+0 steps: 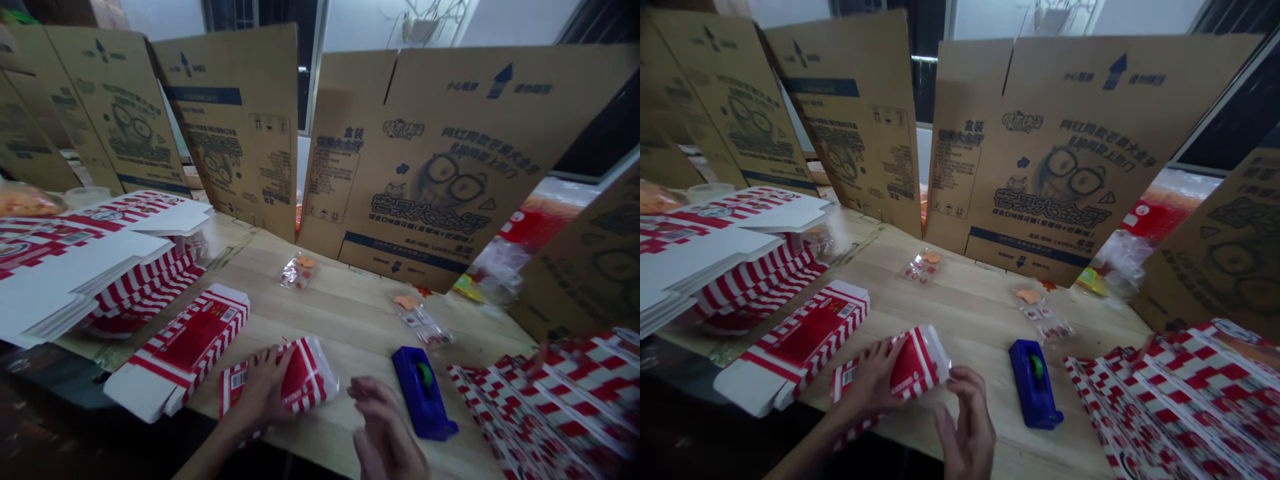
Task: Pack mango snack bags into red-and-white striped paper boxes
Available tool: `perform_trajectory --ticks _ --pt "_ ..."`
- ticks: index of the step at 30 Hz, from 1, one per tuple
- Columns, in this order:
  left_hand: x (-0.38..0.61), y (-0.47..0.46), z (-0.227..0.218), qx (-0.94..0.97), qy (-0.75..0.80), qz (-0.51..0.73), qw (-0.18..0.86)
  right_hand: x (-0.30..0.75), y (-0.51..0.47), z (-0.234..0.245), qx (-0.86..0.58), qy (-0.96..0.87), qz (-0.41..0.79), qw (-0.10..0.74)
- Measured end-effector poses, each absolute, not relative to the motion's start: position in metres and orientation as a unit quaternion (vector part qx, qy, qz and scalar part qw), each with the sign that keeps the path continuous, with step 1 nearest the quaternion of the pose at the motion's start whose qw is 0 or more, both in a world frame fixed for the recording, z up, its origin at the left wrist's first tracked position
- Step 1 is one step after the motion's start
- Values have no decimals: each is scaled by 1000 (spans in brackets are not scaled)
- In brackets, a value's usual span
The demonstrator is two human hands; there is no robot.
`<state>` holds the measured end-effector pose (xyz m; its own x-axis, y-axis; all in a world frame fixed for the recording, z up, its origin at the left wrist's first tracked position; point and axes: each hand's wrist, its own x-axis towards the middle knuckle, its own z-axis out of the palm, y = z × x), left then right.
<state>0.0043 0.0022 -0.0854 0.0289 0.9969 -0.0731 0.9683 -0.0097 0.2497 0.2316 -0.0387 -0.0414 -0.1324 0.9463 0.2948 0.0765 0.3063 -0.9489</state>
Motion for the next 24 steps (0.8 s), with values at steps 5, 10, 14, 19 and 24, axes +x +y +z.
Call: perform_trajectory --ticks 5,10,14,19,24 --pt "26 -3 -62 648 742 159 66 193 -15 -85 -455 -466 500 571" --pt "36 -18 -67 649 704 260 125 183 0 -100 -434 -375 552 606" --pt "17 -22 -85 607 578 421 346 206 -6 -101 -428 -353 612 564" --pt "12 -32 -102 511 455 476 552 232 -30 -115 -427 -402 635 502" --pt "17 -48 -105 451 401 480 636 239 -43 -127 -457 -458 584 490"
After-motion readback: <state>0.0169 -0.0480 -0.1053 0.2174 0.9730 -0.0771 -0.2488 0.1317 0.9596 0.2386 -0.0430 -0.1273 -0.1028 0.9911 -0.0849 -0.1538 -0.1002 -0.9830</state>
